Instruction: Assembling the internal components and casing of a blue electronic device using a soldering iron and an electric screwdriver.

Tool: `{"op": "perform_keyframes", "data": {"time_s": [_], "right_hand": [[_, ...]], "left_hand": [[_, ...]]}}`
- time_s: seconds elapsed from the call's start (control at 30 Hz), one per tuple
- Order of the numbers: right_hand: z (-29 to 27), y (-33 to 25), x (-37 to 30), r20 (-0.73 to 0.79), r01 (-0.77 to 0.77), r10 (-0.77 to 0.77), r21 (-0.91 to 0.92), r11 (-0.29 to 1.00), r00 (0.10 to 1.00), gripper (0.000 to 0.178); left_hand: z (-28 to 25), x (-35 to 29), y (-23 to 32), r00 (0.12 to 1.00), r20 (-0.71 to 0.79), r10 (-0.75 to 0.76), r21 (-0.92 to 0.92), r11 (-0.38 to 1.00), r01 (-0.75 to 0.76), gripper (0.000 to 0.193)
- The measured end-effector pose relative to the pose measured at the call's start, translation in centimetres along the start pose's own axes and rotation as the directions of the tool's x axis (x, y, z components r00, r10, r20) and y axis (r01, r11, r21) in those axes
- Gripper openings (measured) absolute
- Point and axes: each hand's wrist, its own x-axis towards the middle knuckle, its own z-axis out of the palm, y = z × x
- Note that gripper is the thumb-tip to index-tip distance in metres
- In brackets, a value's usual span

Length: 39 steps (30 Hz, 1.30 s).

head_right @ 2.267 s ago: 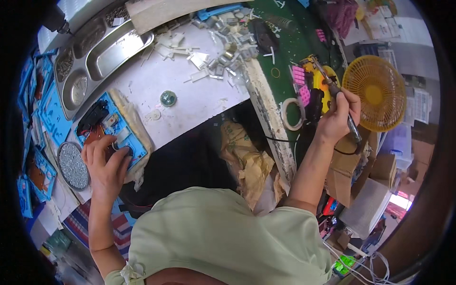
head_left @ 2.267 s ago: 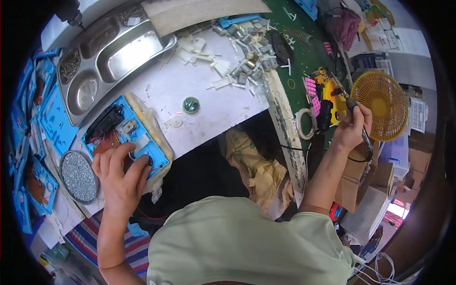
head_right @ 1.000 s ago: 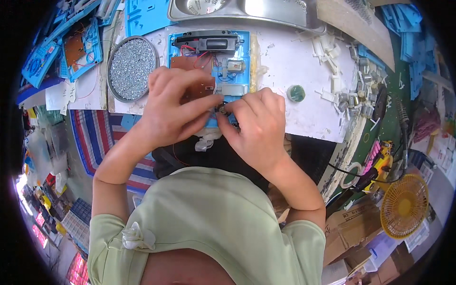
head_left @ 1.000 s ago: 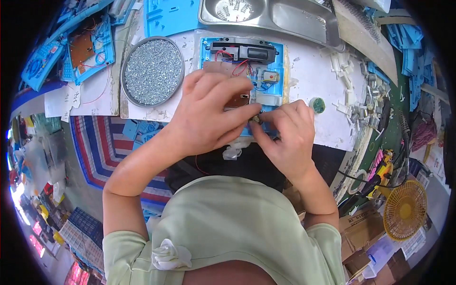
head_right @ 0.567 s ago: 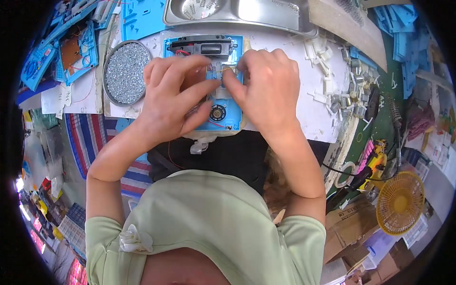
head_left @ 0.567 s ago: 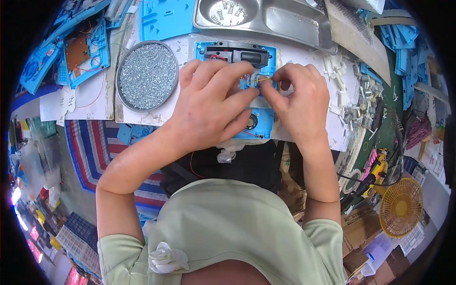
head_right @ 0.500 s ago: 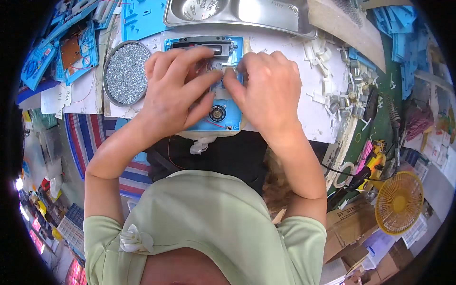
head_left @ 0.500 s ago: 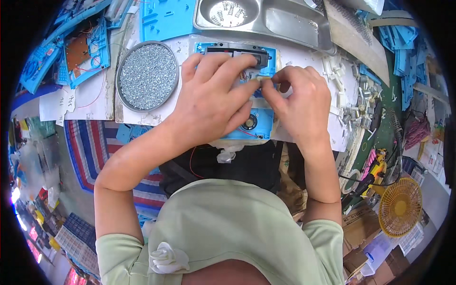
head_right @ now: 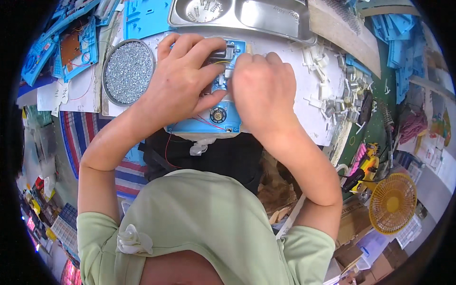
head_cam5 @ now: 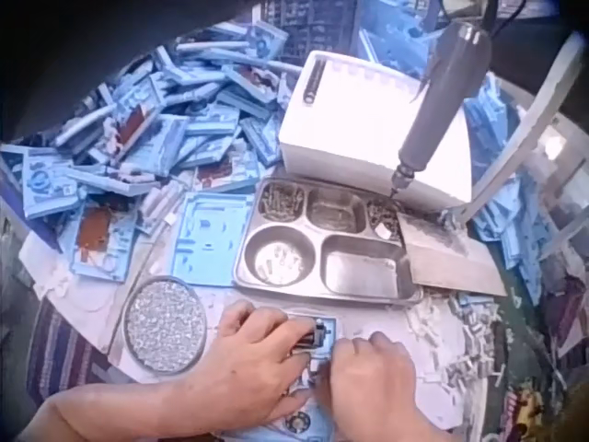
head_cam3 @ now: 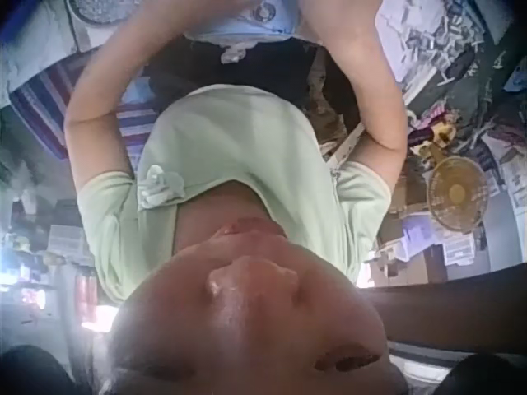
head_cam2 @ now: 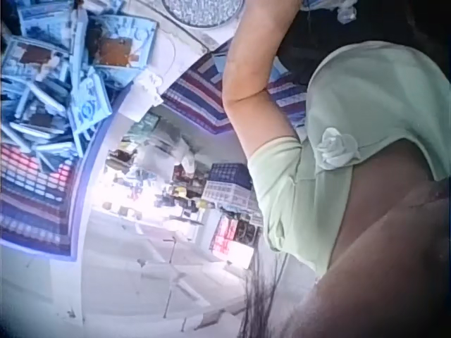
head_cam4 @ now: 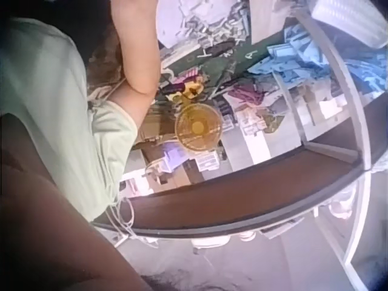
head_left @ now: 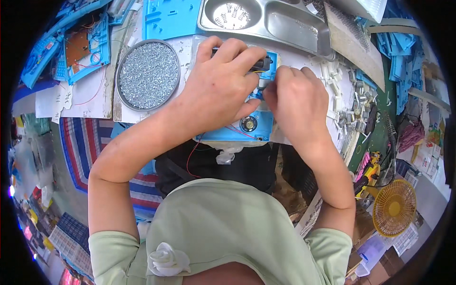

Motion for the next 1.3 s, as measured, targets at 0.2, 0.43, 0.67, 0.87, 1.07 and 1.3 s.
{"op": "perform_keyframes", "data": {"time_s": [0.2, 0.43, 0.67, 0.87, 1.07, 1.3], "right_hand": [[-0.6, 1.9, 1.0, 0.178, -0.049, 0.003, 0.252, 0.967, 0.984, 0.018], [0.4, 2.0, -0.5, 0.39, -0.526, 0.359, 0.532, 0.664, 0.848, 0.026], [-0.3, 1.4, -1.2, 0.201, -0.251, 0.166, 0.553, 0.794, 0.966, 0.038], [0.8, 1.7, -1.2, 0.158, -0.145, 0.075, 0.492, 0.858, 0.985, 0.043], [0.6, 1.4, -1.2, 0.184, -0.182, 0.099, 0.52, 0.835, 0.978, 0.034], [1.0, 1.3, -1.5, 0.129, -0.184, 0.135, 0.547, 0.817, 0.982, 0.024]], "left_hand": [[0.1, 0.0, -0.2, 1.0, 0.007, 0.012, -0.018, 1.0, -0.012, 0.031], [0.1, -0.2, -0.5, 1.0, -0.006, 0.028, -0.038, 0.999, -0.028, 0.033], [-0.3, -0.7, -1.3, 0.998, -0.028, 0.058, -0.118, 0.991, -0.061, 0.035], [-0.7, -0.7, -1.7, 0.997, -0.018, 0.081, -0.139, 0.987, -0.083, 0.033], [-0.9, -0.4, -1.6, 0.996, -0.009, 0.091, -0.14, 0.986, -0.091, 0.031], [-1.0, 0.1, -1.9, 0.992, -0.016, 0.124, -0.133, 0.983, -0.125, 0.035]]}}
